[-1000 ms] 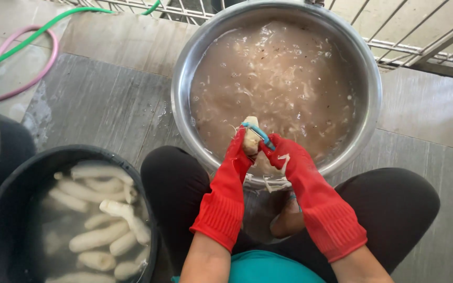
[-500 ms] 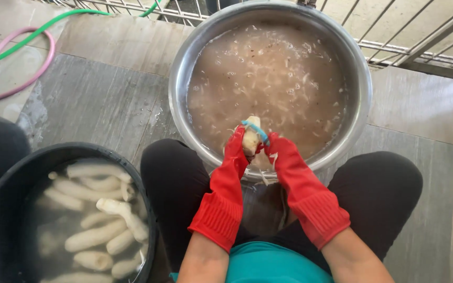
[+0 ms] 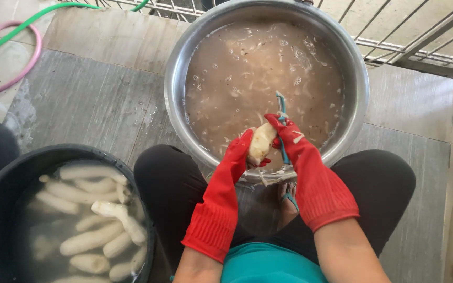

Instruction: Peeling root vegetables using a manual peeler while wearing protective gloves

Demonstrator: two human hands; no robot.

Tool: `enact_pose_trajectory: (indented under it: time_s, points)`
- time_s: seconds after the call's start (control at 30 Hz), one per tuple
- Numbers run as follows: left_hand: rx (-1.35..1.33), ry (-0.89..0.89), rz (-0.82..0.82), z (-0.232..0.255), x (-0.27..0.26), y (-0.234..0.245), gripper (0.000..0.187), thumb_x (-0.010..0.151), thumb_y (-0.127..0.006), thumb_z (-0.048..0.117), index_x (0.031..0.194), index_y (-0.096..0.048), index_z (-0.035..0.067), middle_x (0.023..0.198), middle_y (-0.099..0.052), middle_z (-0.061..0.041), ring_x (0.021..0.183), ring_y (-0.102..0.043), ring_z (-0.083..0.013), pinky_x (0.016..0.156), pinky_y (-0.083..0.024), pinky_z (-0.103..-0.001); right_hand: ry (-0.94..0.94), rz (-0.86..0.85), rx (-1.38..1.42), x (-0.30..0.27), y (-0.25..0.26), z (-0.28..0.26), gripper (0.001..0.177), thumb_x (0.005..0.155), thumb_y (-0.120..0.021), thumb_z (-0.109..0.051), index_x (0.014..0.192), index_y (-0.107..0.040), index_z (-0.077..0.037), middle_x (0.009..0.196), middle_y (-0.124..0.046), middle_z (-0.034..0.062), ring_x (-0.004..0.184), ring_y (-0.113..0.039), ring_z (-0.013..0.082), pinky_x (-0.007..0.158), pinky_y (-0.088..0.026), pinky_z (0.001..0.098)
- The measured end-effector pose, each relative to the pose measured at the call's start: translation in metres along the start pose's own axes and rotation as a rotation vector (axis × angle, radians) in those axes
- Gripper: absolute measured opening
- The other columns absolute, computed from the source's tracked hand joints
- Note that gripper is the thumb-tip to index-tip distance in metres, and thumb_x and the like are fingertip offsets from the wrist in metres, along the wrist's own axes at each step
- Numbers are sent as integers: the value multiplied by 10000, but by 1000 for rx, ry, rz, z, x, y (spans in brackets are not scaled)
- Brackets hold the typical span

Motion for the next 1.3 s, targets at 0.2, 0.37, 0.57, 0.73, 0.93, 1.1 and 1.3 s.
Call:
enact_pose_trajectory:
  time_s: [0.2, 0.37, 0.57, 0.73, 0.93, 1.1, 1.3]
  points:
    - [42, 63, 97, -26, 48, 15, 445, 903, -723, 591, 1170, -751, 237, 971, -752, -183, 717, -726, -422, 518, -624, -528, 46, -237, 371, -90, -16, -59, 334, 992, -647, -349, 1259, -737, -170, 366, -338, 65, 315, -465, 145, 387, -460, 190]
    - [-159, 232, -45, -17, 42, 2, 588, 887, -693, 644, 1183, -705, 135, 932, -725, -207, 730, -706, -387, 586, -614, -468, 101, -209, 137, -66, -5, -65, 406, 965, -671, -433, 1308, -685, -217, 454, -476, 103, 402, -575, 172, 425, -514, 252]
    - [-341, 279, -197, -20, 73, 7, 616, 922, -653, 598, 1244, -635, 73, 907, -687, -171, 741, -688, -303, 590, -565, -390, 187, -134, -469, -44, 11, -80, 511, 895, -726, -590, 1321, -638, -322, 617, -693, 175, 552, -726, 239, 480, -598, 366]
    - [-668, 134, -700, -72, 191, 53, 662, 1034, -452, 630, 1167, -534, -13, 1012, -586, -171, 779, -533, -223, 609, -421, -268, 164, -276, -265, -66, 10, -73, 523, 896, -779, -367, 1323, -654, -93, 865, -747, 232, 618, -713, 267, 523, -620, 371]
    - [-1038, -236, -918, 21, 280, -10, 247, 1116, -391, 343, 1179, -448, 112, 849, -470, -65, 707, -394, -170, 629, -329, -294, 237, -164, -334, -105, 5, -70, 464, 900, -779, -389, 1281, -633, -168, 741, -696, 166, 560, -669, 236, 530, -599, 330]
    - [-2197, -352, -1384, -36, 292, 58, 290, 1096, -390, 146, 1359, -457, 46, 1250, -445, -169, 1141, -361, -306, 990, -301, -447, 580, -2, -644, -77, -18, -3, 324, 878, -773, -501, 1064, -638, -274, 703, -674, 22, 593, -677, 203, 589, -580, 285]
    - [-3127, -440, -1602, -134, 295, 12, 440, 1071, -402, -15, 1509, -426, -40, 1568, -411, -281, 1502, -317, -426, 1304, -254, -568, 842, 137, -920, -35, -20, 48, 275, 866, -760, -590, 895, -634, -347, 673, -651, -79, 621, -685, 183, 627, -565, 262]
Point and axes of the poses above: each hand's wrist, its own x-axis towards the middle knuckle, its own y-axis out of the back of the hand, z = x × y, the point moved 2 cm from there along x, towards the middle knuckle
